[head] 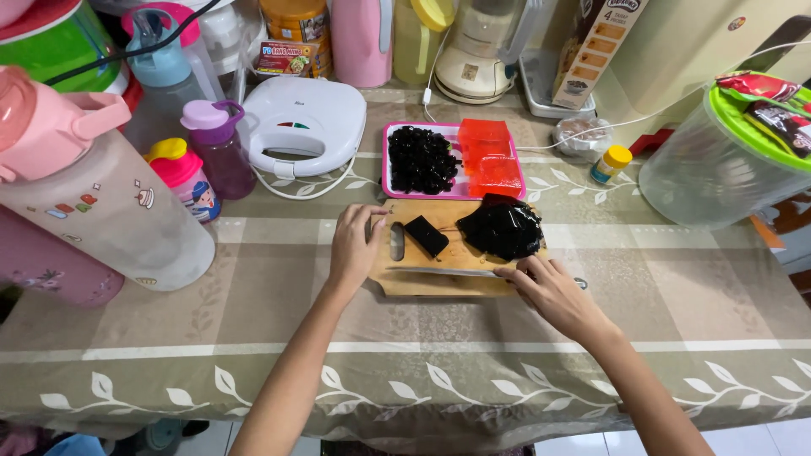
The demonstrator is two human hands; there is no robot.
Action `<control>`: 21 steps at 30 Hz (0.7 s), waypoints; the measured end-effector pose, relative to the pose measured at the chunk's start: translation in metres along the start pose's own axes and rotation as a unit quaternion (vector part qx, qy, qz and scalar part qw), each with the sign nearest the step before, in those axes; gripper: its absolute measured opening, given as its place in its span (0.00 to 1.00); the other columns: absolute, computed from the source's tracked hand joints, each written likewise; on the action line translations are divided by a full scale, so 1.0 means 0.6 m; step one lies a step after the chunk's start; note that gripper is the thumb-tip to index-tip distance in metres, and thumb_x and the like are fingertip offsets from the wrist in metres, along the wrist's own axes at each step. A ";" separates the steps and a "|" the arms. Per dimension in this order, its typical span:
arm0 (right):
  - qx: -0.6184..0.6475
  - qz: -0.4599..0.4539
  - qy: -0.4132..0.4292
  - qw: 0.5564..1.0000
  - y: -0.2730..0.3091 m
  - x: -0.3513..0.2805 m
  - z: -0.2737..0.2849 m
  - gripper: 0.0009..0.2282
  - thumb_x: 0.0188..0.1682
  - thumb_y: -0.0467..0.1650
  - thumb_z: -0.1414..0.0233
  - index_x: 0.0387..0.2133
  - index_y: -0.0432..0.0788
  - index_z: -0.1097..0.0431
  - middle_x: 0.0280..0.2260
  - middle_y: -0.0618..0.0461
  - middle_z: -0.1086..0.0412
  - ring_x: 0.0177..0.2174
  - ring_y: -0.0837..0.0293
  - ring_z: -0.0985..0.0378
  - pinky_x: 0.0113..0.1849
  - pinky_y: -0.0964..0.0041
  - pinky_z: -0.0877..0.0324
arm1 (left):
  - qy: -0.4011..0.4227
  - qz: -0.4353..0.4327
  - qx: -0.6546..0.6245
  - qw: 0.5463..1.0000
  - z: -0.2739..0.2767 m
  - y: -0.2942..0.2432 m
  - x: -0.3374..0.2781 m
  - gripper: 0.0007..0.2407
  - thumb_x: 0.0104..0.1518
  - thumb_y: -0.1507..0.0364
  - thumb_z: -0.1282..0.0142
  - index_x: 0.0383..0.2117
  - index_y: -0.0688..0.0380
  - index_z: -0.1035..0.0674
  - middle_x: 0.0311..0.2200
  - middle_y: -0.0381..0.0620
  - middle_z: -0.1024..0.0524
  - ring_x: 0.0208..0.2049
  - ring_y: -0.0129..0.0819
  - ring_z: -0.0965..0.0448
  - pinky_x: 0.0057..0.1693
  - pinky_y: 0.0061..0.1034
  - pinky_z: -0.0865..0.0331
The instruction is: Cutting a block of dark jelly into small pieces on a wooden board using a knife
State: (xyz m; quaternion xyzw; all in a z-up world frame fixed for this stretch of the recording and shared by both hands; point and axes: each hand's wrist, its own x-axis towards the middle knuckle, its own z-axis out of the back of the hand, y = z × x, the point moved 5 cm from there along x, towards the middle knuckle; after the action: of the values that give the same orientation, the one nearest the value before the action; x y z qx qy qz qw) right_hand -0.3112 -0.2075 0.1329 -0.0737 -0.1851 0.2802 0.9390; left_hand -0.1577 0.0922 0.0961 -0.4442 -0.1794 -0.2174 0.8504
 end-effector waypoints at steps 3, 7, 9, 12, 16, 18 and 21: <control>0.149 -0.083 0.048 0.984 -0.007 -0.015 0.000 0.11 0.58 0.35 0.58 0.50 0.50 0.35 0.35 0.51 0.38 0.35 0.47 0.26 0.36 0.58 0.26 | -0.022 -0.004 0.001 1.000 0.008 -0.006 0.002 0.05 0.64 0.72 0.49 0.43 0.52 0.23 0.39 0.46 0.28 0.47 0.47 0.23 0.57 0.39 0.31; 0.167 -0.159 0.064 0.971 -0.014 -0.016 -0.002 0.09 0.61 0.36 0.61 0.50 0.53 0.38 0.35 0.53 0.39 0.31 0.47 0.21 0.34 0.57 0.23 | -0.022 -0.039 0.022 0.999 -0.019 -0.005 -0.004 0.05 0.66 0.73 0.50 0.43 0.54 0.23 0.38 0.46 0.28 0.46 0.48 0.23 0.55 0.39 0.30; 0.231 -0.247 0.083 0.938 -0.020 -0.020 -0.021 0.13 0.60 0.37 0.63 0.56 0.55 0.42 0.38 0.50 0.37 0.31 0.37 0.21 0.33 0.45 0.24 | 0.023 -0.096 0.043 0.994 -0.075 0.027 -0.011 0.06 0.68 0.68 0.51 0.44 0.51 0.23 0.39 0.45 0.28 0.47 0.42 0.24 0.55 0.35 0.30; 0.276 -0.268 0.104 0.917 0.032 0.025 0.059 0.19 0.59 0.34 0.65 0.64 0.58 0.48 0.41 0.48 0.36 0.35 0.36 0.19 0.34 0.43 0.22 | 0.093 -0.146 -0.016 0.985 -0.069 -0.046 -0.020 0.09 0.70 0.64 0.55 0.48 0.51 0.24 0.45 0.46 0.26 0.53 0.45 0.25 0.59 0.39 0.32; 0.248 -0.265 0.122 0.924 0.046 0.012 0.020 0.22 0.58 0.31 0.64 0.67 0.62 0.49 0.37 0.50 0.37 0.30 0.39 0.21 0.31 0.48 0.24 | 0.135 -0.209 0.042 0.968 -0.084 -0.060 -0.036 0.11 0.67 0.64 0.51 0.46 0.55 0.21 0.46 0.49 0.23 0.57 0.44 0.26 0.61 0.35 0.32; 0.251 -0.267 0.122 0.922 0.059 0.017 0.031 0.23 0.58 0.31 0.65 0.67 0.63 0.48 0.35 0.50 0.37 0.27 0.39 0.21 0.29 0.47 0.24 | 0.120 -0.255 0.080 0.956 -0.079 -0.070 -0.037 0.12 0.65 0.62 0.49 0.47 0.52 0.19 0.46 0.49 0.22 0.57 0.44 0.26 0.62 0.35 0.32; 0.257 -0.286 0.124 0.915 0.067 0.020 0.031 0.20 0.58 0.32 0.64 0.64 0.63 0.44 0.34 0.48 0.38 0.25 0.31 0.23 0.29 0.40 0.24 | 0.110 -0.261 0.099 0.954 -0.092 -0.054 -0.040 0.13 0.66 0.59 0.51 0.47 0.48 0.19 0.48 0.44 0.23 0.57 0.40 0.25 0.61 0.33 0.32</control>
State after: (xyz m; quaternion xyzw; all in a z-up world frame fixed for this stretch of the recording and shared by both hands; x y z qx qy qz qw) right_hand -0.3289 -0.1667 0.1438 0.1920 -0.0018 0.0263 0.9810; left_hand -0.1891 0.0345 0.0760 -0.2684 -0.2148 -0.4602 0.8185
